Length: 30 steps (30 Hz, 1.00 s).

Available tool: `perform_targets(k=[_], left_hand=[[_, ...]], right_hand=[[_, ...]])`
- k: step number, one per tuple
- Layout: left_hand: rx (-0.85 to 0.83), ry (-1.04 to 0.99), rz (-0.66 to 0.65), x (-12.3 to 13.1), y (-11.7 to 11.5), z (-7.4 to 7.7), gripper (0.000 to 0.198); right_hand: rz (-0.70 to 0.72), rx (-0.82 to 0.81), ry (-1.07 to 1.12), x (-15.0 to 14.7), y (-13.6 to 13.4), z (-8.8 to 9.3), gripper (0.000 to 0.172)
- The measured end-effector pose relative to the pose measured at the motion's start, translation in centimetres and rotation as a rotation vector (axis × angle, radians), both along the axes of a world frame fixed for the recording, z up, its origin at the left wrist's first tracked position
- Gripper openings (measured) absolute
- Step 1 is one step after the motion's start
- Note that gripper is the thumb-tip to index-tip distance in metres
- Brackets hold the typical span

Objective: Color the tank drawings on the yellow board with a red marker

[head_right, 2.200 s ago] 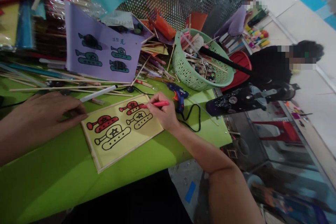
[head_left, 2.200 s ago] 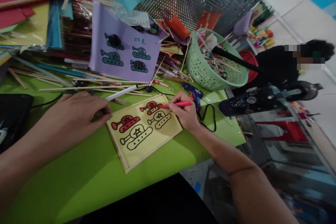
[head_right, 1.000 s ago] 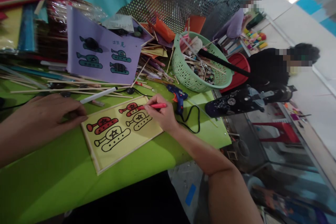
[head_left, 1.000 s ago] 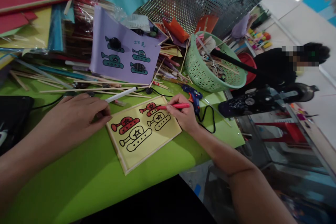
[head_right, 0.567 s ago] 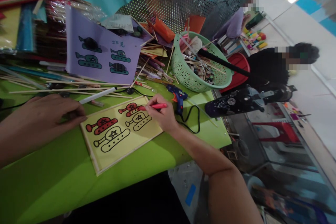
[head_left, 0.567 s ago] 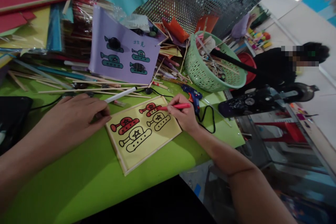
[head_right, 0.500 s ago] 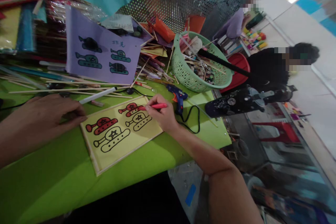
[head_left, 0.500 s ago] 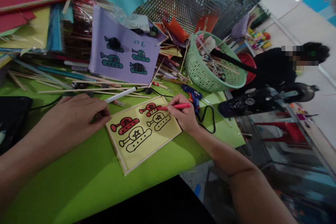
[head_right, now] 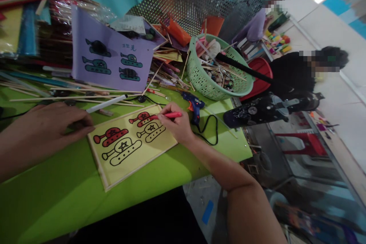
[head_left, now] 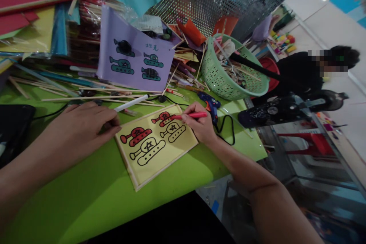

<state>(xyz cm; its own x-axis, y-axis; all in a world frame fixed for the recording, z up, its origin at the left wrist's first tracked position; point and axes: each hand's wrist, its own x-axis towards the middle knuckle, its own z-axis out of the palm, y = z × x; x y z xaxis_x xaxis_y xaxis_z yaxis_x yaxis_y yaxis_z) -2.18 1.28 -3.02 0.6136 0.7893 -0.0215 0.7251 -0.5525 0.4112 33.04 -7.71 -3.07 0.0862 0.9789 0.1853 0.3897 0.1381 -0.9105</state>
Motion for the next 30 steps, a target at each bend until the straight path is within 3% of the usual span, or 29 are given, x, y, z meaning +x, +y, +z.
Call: perform_targets(k=[30], left_hand=[[0.003, 0.008, 0.017, -0.10, -0.14, -0.10, 0.037]], right_hand=[[0.039, -0.007, 0.005, 0.23, -0.09, 0.00, 0.014]])
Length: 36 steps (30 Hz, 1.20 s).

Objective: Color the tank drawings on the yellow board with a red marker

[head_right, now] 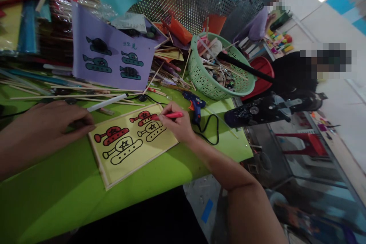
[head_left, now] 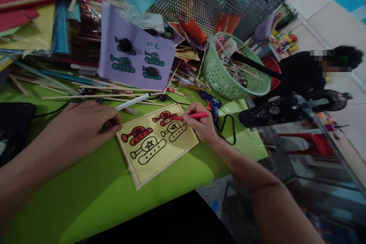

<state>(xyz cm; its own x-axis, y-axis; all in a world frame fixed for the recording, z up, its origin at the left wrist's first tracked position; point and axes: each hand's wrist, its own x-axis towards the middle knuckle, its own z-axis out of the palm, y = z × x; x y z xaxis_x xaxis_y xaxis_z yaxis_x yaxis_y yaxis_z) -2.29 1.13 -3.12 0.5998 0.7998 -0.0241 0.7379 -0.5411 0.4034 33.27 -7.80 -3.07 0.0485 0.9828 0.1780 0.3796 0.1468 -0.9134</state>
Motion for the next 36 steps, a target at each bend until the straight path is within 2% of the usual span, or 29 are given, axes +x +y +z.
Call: perform_targets(k=[19, 27, 36], left_hand=[[-0.030, 0.018, -0.015, 0.07, -0.04, 0.45, 0.034], [-0.017, 0.006, -0.025, -0.11, 0.05, 0.13, 0.034], [0.010, 0.001, -0.027, -0.14, -0.11, 0.02, 0.033]], right_hand=[[-0.004, -0.008, 0.023, -0.09, 0.08, 0.08, 0.020], [-0.002, -0.020, 0.024, -0.05, 0.04, 0.02, 0.021], [0.020, -0.005, 0.043, -0.13, -0.05, 0.17, 0.013]])
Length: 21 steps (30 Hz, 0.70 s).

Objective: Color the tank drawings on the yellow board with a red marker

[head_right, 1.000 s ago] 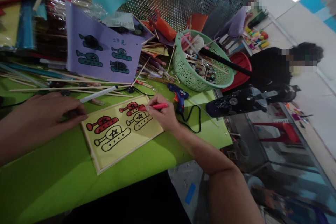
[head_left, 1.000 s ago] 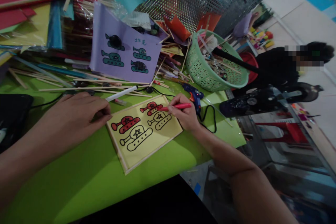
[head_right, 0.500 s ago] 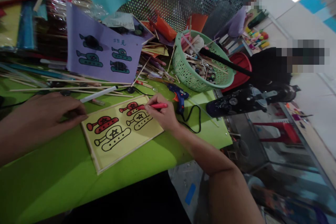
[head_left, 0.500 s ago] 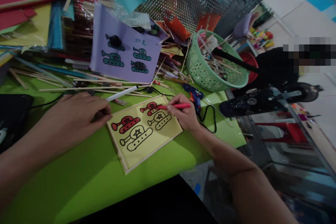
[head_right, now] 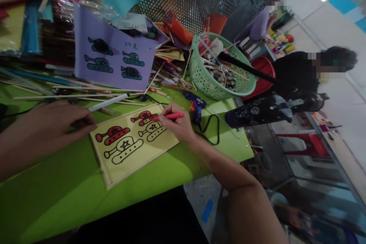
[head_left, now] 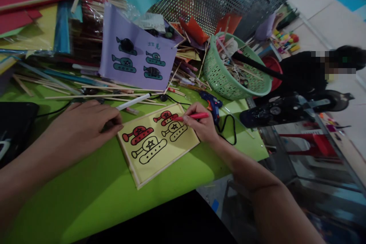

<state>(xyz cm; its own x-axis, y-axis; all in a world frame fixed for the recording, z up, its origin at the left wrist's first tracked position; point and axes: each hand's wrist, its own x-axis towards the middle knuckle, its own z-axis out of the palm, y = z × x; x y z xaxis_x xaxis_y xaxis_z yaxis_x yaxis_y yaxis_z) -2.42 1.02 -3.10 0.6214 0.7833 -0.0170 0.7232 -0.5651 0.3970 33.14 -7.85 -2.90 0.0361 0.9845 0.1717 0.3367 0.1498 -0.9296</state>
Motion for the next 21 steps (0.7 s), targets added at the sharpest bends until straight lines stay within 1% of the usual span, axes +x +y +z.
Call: perform_targets(k=[6, 12, 21], left_hand=[[-0.021, 0.013, 0.011, 0.06, 0.08, 0.15, 0.034], [-0.023, 0.024, 0.006, 0.10, 0.15, 0.29, 0.034], [0.002, 0.033, 0.002, 0.13, -0.02, 0.16, 0.033]], right_hand=[[-0.001, -0.004, -0.011, -0.03, 0.01, 0.08, 0.014], [-0.039, -0.030, -0.033, -0.04, 0.01, 0.11, 0.015], [0.006, -0.032, -0.027, 0.06, 0.04, 0.01, 0.018]])
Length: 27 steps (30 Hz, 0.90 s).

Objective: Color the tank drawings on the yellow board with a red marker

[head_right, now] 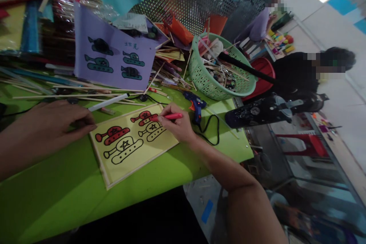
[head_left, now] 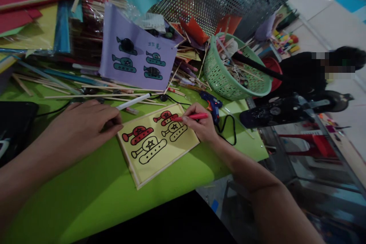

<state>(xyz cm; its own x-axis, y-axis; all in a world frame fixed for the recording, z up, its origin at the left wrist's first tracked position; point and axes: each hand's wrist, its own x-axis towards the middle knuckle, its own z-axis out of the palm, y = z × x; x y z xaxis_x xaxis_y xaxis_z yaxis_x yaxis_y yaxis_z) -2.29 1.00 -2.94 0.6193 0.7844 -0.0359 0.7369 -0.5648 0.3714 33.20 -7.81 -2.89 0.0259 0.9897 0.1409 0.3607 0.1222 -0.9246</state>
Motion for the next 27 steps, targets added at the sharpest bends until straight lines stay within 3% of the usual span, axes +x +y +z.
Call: perform_targets(k=[27], left_hand=[[0.010, -0.047, -0.009, -0.28, 0.07, -0.75, 0.031]], right_hand=[[0.009, 0.042, 0.046, 0.06, 0.00, -0.45, 0.011]])
